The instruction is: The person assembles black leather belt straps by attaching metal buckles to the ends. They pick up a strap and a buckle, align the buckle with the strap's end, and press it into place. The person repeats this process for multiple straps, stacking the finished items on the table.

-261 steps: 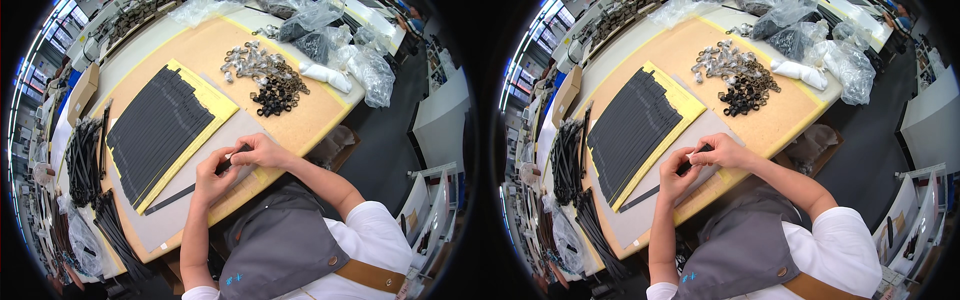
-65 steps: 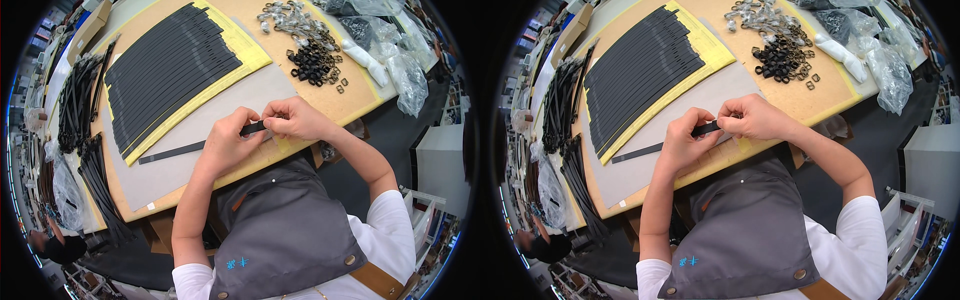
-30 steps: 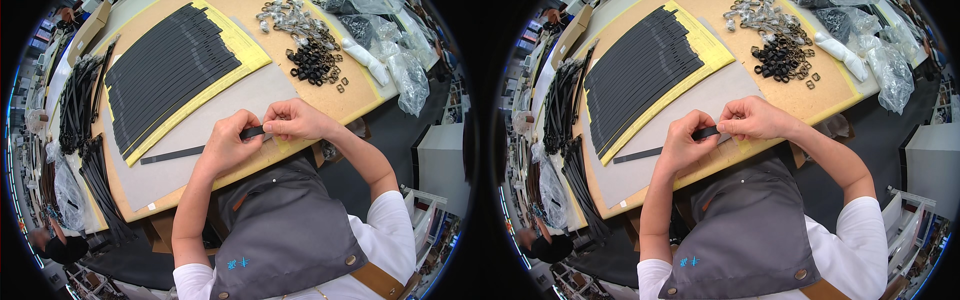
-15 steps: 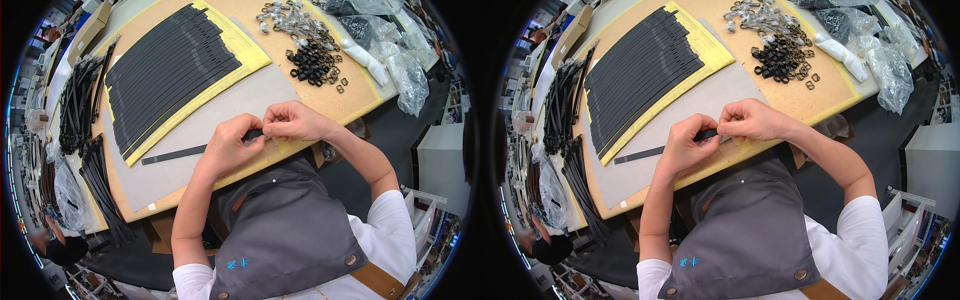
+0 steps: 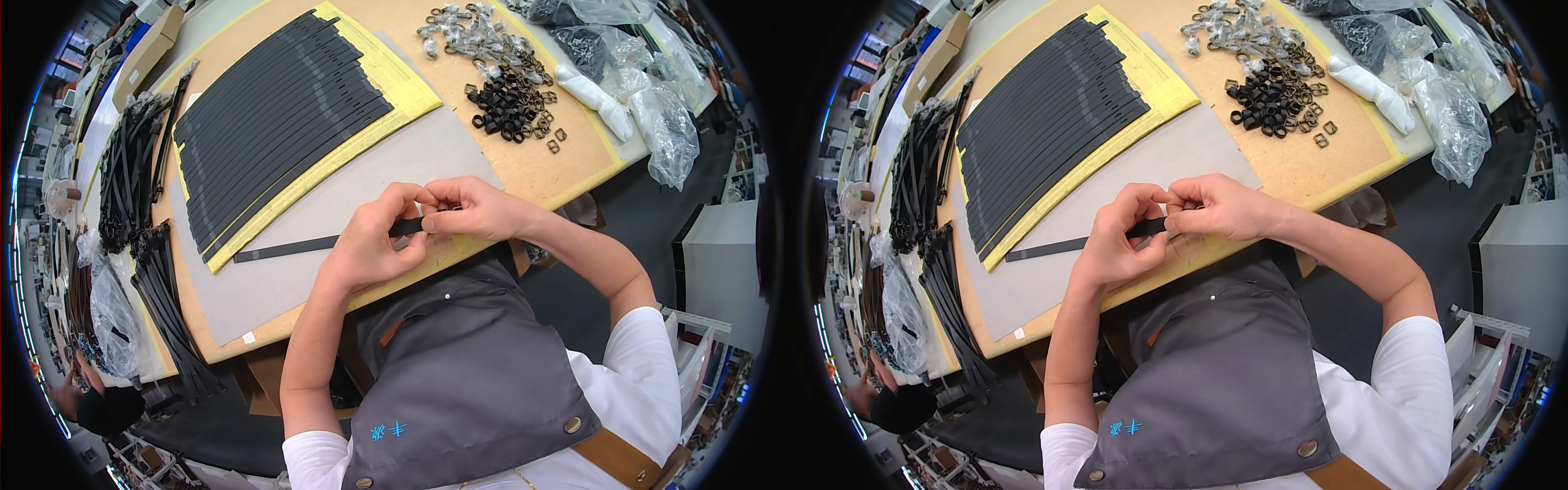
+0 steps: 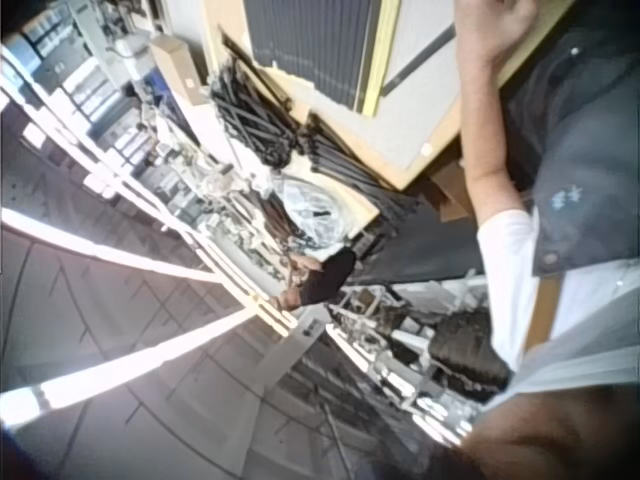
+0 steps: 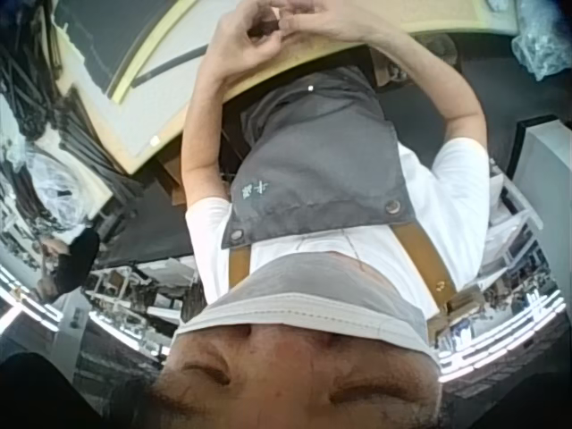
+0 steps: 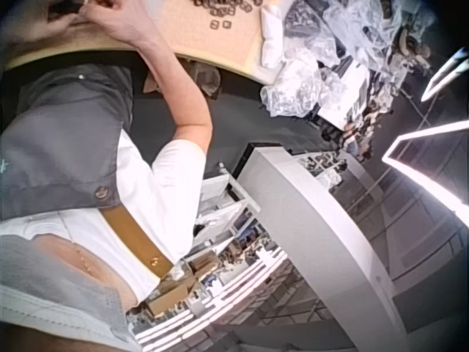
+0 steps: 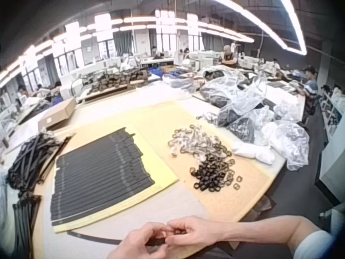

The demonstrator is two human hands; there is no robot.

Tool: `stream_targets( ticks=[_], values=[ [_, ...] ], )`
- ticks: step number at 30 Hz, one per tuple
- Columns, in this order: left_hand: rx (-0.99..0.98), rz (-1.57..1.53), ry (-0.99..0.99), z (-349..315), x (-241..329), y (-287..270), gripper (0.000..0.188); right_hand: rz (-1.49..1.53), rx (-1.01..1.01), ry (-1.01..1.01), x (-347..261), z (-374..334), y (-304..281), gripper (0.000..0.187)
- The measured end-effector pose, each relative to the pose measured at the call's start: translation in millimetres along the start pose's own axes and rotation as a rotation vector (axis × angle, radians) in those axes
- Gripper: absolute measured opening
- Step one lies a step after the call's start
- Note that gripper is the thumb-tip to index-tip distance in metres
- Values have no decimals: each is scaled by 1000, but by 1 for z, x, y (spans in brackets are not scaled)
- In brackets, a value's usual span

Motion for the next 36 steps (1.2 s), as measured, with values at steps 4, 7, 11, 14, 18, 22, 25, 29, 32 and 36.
stream_targets(
  ticks=[4,7,11,14,18,22,25,29,32,36],
  values=[
    [2,-92,-6,-3,-10,-4,41,-208,83,-55,-15,-4,3,27],
    [-6,-138,-28,-5,-9,-3,40,-138,-19,10,-12,-4,1,28],
    [19,-112,33,-5,-2,1,36,-104,-29,-116,-13,-6,4,30],
    [46,-49,73,-8,-7,-3,30,-209,52,-210,-12,-3,4,33],
    [79,2,-47,-25,-18,-25,21,-386,21,-178,-19,12,1,34],
    [213,135,-134,-39,-25,-38,17,-571,221,-222,-40,57,-28,33],
    [241,284,-140,-44,-20,-39,15,-864,556,-435,-37,93,-65,26],
    [258,313,-82,-45,-17,-37,14,-1017,515,-360,-32,99,-67,20],
    [262,321,-64,-43,-17,-36,13,-988,463,-315,-32,94,-65,19],
    [244,349,-135,-39,-13,-32,14,-911,470,-325,-27,94,-65,18]
  ],
)
Point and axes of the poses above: each hand's wrist, its own z-axis towards the middle knuckle, its own y-axis out of the palm, x = y × z, the point moved 6 cm from there along z, towards the middle knuckle, and after that the axes turned 8 degrees about -z, right-handed, at the moved point
